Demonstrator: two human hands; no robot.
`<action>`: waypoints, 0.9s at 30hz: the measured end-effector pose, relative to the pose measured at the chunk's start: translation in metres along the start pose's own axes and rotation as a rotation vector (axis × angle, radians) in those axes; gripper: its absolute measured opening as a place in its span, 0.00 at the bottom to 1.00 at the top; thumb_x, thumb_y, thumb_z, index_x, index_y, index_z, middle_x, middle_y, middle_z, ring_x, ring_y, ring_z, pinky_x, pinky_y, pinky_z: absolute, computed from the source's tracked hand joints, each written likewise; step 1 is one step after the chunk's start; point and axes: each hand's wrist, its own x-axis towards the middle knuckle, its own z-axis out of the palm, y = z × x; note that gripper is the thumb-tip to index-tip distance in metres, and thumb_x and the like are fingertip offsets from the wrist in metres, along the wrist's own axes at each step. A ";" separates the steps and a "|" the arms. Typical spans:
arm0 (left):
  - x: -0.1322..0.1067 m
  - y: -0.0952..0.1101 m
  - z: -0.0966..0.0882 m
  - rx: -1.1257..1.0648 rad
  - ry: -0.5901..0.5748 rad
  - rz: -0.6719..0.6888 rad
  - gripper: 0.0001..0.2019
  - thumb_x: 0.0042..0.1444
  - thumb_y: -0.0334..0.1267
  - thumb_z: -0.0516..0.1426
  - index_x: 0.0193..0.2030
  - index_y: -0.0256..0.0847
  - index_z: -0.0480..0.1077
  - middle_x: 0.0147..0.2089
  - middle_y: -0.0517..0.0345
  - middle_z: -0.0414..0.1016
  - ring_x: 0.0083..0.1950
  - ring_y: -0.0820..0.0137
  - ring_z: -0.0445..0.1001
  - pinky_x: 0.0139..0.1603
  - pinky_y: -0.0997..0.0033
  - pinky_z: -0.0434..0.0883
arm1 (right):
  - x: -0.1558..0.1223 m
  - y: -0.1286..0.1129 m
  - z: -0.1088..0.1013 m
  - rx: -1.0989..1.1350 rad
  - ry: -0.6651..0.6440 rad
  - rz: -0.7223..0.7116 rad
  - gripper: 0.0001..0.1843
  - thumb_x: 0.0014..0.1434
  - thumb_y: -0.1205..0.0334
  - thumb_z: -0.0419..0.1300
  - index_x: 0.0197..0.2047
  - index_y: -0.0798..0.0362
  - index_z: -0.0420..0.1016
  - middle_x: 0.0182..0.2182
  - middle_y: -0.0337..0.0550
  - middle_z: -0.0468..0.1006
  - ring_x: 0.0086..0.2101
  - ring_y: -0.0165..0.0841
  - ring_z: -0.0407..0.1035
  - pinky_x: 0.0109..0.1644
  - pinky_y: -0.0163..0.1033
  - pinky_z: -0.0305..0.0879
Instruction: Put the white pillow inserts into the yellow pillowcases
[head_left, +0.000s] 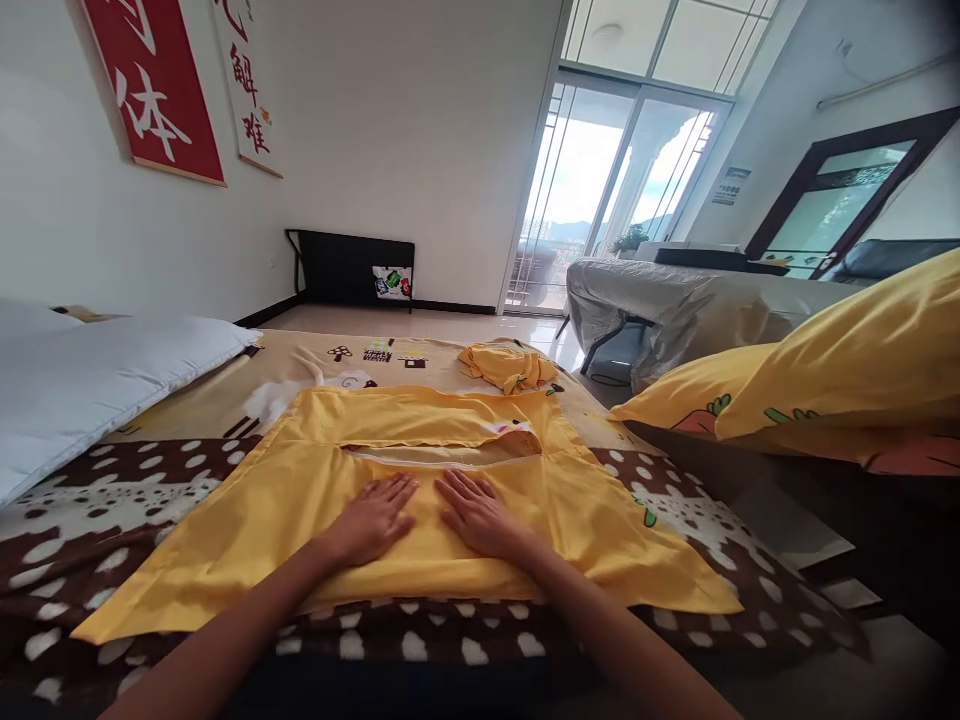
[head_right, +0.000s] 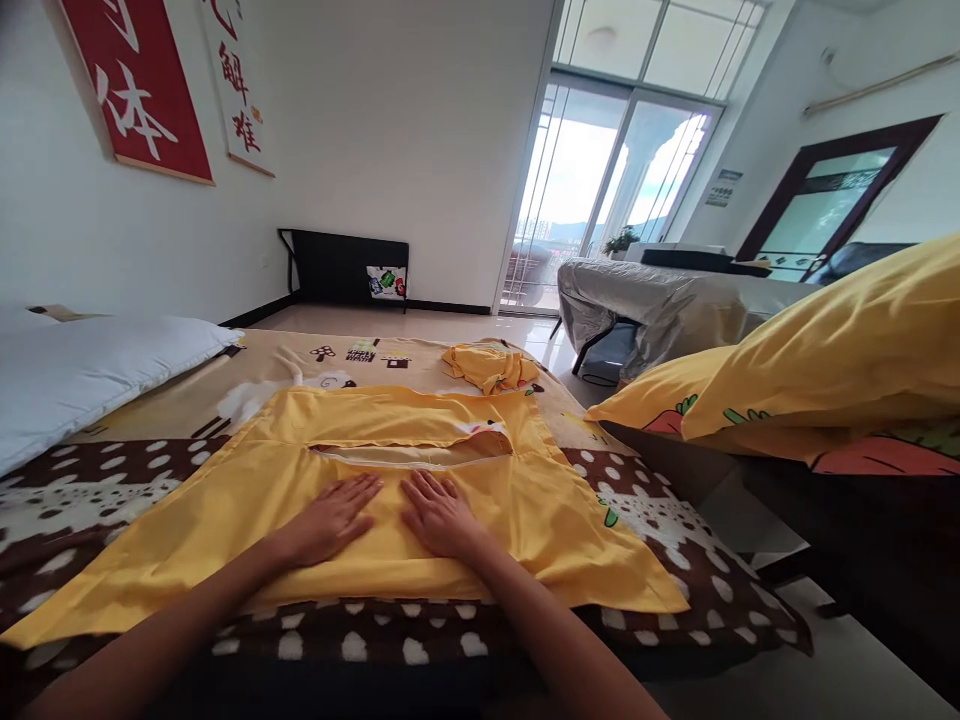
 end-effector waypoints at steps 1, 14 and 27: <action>-0.011 -0.019 0.000 0.027 0.026 -0.063 0.30 0.64 0.53 0.39 0.69 0.44 0.50 0.71 0.53 0.47 0.72 0.62 0.45 0.69 0.53 0.47 | -0.008 0.016 -0.001 -0.009 -0.012 0.043 0.32 0.66 0.45 0.39 0.68 0.49 0.51 0.68 0.43 0.49 0.66 0.39 0.42 0.68 0.50 0.40; -0.044 -0.028 -0.017 0.296 0.149 -0.250 0.27 0.60 0.31 0.39 0.66 0.29 0.56 0.69 0.42 0.52 0.69 0.58 0.53 0.66 0.48 0.54 | -0.053 0.084 -0.025 -0.332 0.168 0.421 0.27 0.65 0.61 0.42 0.65 0.62 0.58 0.65 0.57 0.53 0.65 0.43 0.48 0.65 0.53 0.46; -0.013 -0.046 -0.009 0.086 0.054 -0.272 0.29 0.64 0.53 0.38 0.69 0.46 0.47 0.72 0.56 0.44 0.72 0.62 0.44 0.68 0.48 0.44 | -0.041 0.073 -0.011 -0.065 0.019 0.291 0.36 0.64 0.40 0.38 0.69 0.49 0.47 0.68 0.43 0.45 0.67 0.36 0.39 0.68 0.48 0.38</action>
